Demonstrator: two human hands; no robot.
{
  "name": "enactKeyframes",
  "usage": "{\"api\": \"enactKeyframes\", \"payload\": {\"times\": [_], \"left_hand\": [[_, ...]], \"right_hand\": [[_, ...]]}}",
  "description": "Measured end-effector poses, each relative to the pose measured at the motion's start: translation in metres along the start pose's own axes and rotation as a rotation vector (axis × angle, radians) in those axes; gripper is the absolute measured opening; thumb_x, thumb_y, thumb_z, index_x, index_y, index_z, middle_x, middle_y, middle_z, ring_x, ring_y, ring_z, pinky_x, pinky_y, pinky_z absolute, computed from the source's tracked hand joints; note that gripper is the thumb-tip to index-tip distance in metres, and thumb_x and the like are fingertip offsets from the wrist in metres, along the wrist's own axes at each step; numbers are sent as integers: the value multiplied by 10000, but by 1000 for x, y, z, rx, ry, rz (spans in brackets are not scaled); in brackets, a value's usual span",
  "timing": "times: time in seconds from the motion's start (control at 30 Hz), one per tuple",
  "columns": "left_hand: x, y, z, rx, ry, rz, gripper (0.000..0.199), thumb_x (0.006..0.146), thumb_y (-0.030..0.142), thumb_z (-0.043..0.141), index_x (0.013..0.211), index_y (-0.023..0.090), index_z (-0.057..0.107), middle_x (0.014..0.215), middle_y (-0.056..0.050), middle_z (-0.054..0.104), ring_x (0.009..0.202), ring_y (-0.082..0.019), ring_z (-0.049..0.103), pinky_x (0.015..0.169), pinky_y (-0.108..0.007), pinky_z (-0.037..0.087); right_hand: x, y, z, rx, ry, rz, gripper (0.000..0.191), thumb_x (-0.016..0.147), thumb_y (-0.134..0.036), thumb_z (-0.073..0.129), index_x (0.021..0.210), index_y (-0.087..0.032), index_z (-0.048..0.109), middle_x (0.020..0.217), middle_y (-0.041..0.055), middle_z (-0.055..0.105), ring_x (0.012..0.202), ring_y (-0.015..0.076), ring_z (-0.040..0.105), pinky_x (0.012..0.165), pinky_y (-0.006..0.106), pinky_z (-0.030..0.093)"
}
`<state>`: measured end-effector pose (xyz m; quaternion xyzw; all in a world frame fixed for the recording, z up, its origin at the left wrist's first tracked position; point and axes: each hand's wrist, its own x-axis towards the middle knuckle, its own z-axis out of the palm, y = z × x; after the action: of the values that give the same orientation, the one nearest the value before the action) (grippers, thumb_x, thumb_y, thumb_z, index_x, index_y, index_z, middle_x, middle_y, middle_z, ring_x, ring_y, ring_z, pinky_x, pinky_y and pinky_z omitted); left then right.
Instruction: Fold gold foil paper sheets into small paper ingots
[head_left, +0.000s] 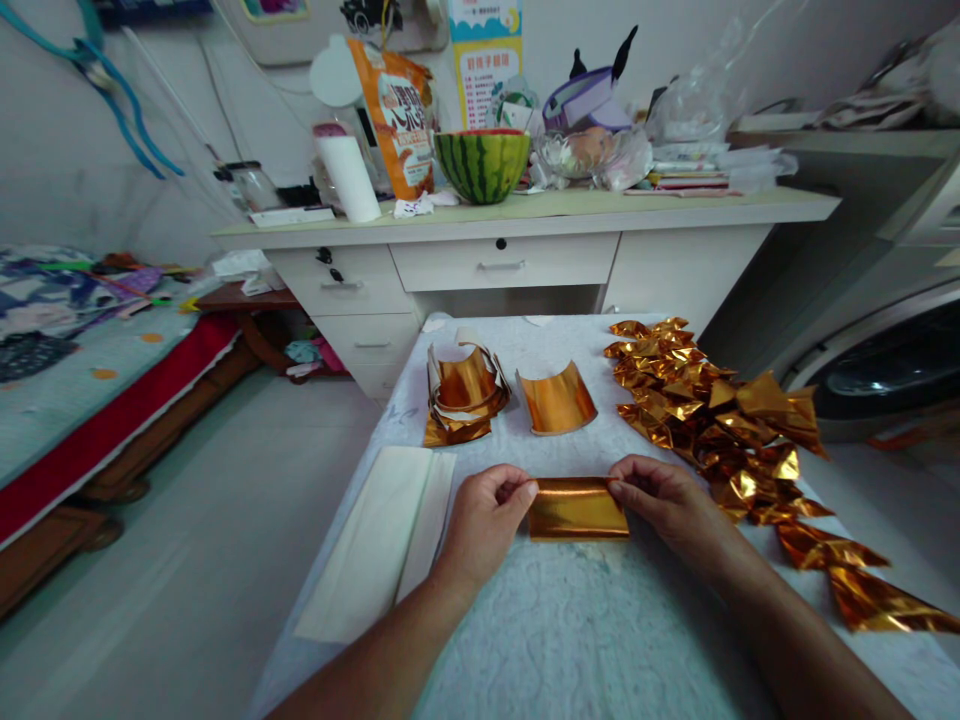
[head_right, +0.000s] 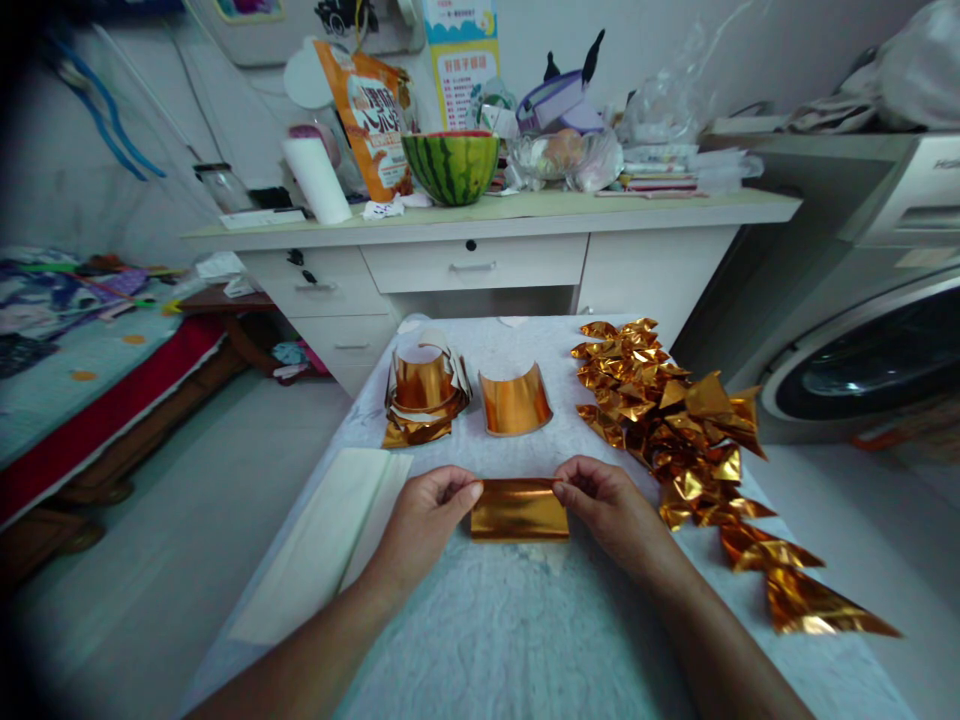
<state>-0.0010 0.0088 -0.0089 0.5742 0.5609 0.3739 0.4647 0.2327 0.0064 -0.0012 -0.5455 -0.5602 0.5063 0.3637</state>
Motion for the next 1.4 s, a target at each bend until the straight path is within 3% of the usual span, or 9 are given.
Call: {"api": "enactKeyframes", "payload": {"times": [0.23, 0.43, 0.6, 0.73, 0.83, 0.97, 1.2, 1.4], "left_hand": [[0, 2, 2, 104, 31, 24, 161, 796, 270, 578, 702, 163, 654, 631, 0, 631, 572, -127, 547, 550, -212, 381], [0, 1, 4, 428, 55, 152, 123, 778, 156, 569, 690, 194, 645, 674, 0, 656, 630, -143, 577, 614, -236, 349], [2, 0, 6, 664, 24, 199, 145, 767, 93, 545, 667, 193, 577, 673, -1, 626, 650, -149, 559, 627, -250, 324], [3, 0, 6, 728, 7, 213, 161, 771, 92, 538, 646, 192, 530, 662, -4, 591, 665, -162, 545, 634, -265, 324], [2, 0, 6, 721, 38, 234, 116, 760, 80, 559, 743, 194, 559, 742, -13, 596, 755, -186, 556, 686, -282, 359], [2, 2, 6, 675, 113, 316, 269, 749, 43, 581, 969, 196, 606, 987, -55, 601, 958, -226, 525, 831, -338, 386], [5, 2, 3, 652, -162, 429, 274, 837, 42, 514, 769, 223, 709, 810, -26, 645, 836, -190, 527, 782, -330, 370], [3, 6, 0, 682, -208, 401, 226, 833, 66, 514, 858, 209, 687, 906, -26, 631, 903, -192, 538, 833, -330, 399]], "right_hand": [[0, 5, 8, -46, 10, 2, 295, 785, -487, 631, 736, -202, 572, 600, -24, 547, 550, 126, 479, 517, 244, 372], [-1, 6, 22, -404, 137, -43, 142, 822, -335, 554, 732, -227, 571, 584, -22, 574, 533, 143, 515, 504, 258, 350], [0, 4, 29, -591, 219, -85, 76, 809, -267, 522, 879, -241, 510, 633, -29, 610, 564, 165, 565, 541, 270, 365], [1, 4, 31, -704, 187, -84, 46, 823, -239, 498, 779, -240, 485, 680, 0, 617, 613, 174, 564, 566, 279, 357], [1, 5, 30, -734, 157, -94, 63, 835, -220, 485, 774, -236, 489, 725, 16, 613, 641, 176, 549, 581, 284, 358], [2, 4, 29, -774, 185, -136, 34, 834, -205, 494, 807, -225, 503, 812, 28, 580, 681, 175, 541, 603, 285, 368], [3, -2, 26, -794, 18, -175, 267, 894, -153, 406, 785, -222, 639, 864, 39, 573, 799, 176, 574, 682, 279, 413], [-1, -12, 32, -888, 23, -165, 223, 886, -175, 445, 820, -208, 656, 868, 52, 588, 839, 191, 575, 731, 290, 429]]}}
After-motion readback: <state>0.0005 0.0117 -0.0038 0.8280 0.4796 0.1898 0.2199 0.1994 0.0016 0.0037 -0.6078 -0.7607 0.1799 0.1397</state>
